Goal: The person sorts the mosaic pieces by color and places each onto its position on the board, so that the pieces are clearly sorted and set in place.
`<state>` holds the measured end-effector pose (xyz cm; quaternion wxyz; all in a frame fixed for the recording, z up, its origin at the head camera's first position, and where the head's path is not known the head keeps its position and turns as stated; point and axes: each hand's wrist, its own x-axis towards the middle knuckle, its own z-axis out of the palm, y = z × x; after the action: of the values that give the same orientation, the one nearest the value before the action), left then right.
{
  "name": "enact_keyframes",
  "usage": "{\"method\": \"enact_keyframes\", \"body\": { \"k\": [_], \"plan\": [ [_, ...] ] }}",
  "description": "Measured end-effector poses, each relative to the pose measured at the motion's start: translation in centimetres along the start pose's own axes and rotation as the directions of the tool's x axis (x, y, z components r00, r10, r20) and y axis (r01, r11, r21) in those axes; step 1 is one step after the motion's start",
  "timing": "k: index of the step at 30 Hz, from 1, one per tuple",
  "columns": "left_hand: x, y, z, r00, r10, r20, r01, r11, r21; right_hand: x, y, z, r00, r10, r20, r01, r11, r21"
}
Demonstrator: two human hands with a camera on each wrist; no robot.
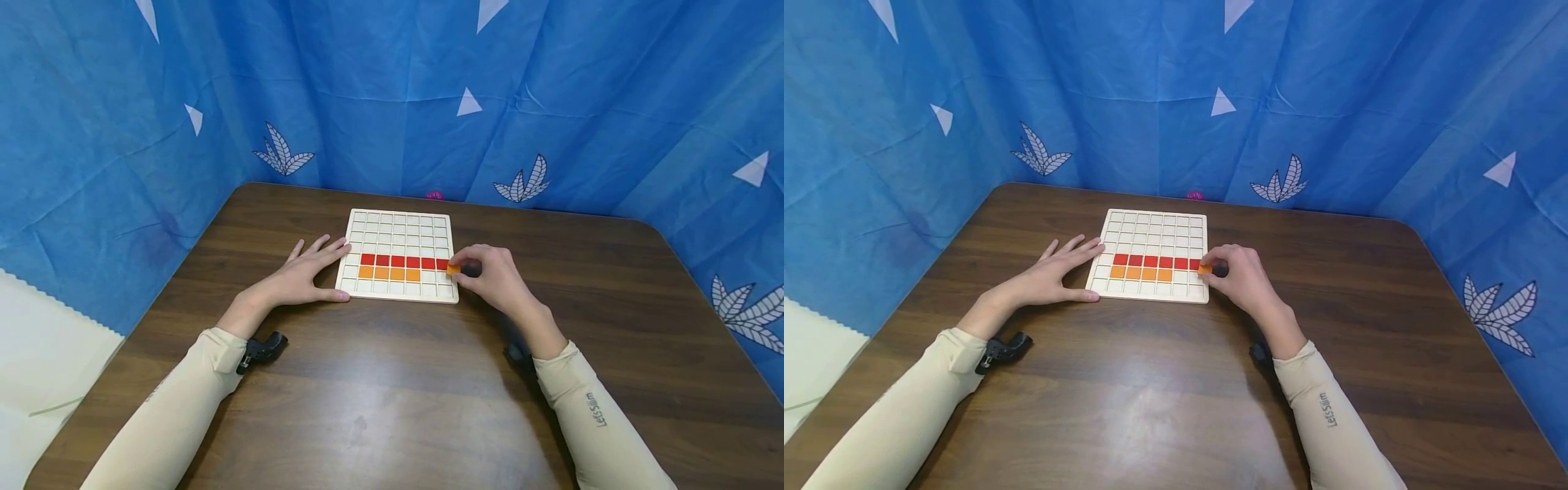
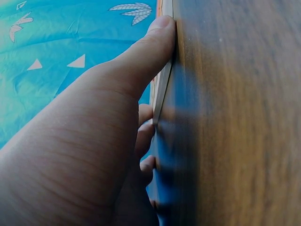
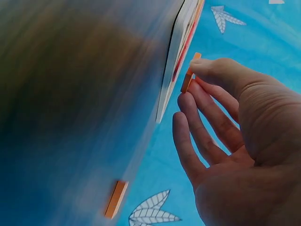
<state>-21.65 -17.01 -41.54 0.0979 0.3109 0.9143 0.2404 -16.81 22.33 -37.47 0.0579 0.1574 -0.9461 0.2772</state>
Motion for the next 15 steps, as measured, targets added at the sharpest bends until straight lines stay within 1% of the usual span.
{"method": "enact_keyframes", "body": {
  "k": [8, 15],
  "plan": [
    [0.0, -0.1, 0.1, 1.000, -0.002, -0.001, 0.002, 1.000, 0.001, 1.3, -1.6, 1.3, 0.999, -0.020, 0.044, 0.020, 1.000, -0.005],
    [0.0, 0.1, 0.1, 1.000, -0.004, -0.002, 0.004, 1.000, -0.002, 1.6, -2.1, 1.9, 0.996, -0.020, 0.089, 0.022, 1.000, -0.016]
  ]
}}
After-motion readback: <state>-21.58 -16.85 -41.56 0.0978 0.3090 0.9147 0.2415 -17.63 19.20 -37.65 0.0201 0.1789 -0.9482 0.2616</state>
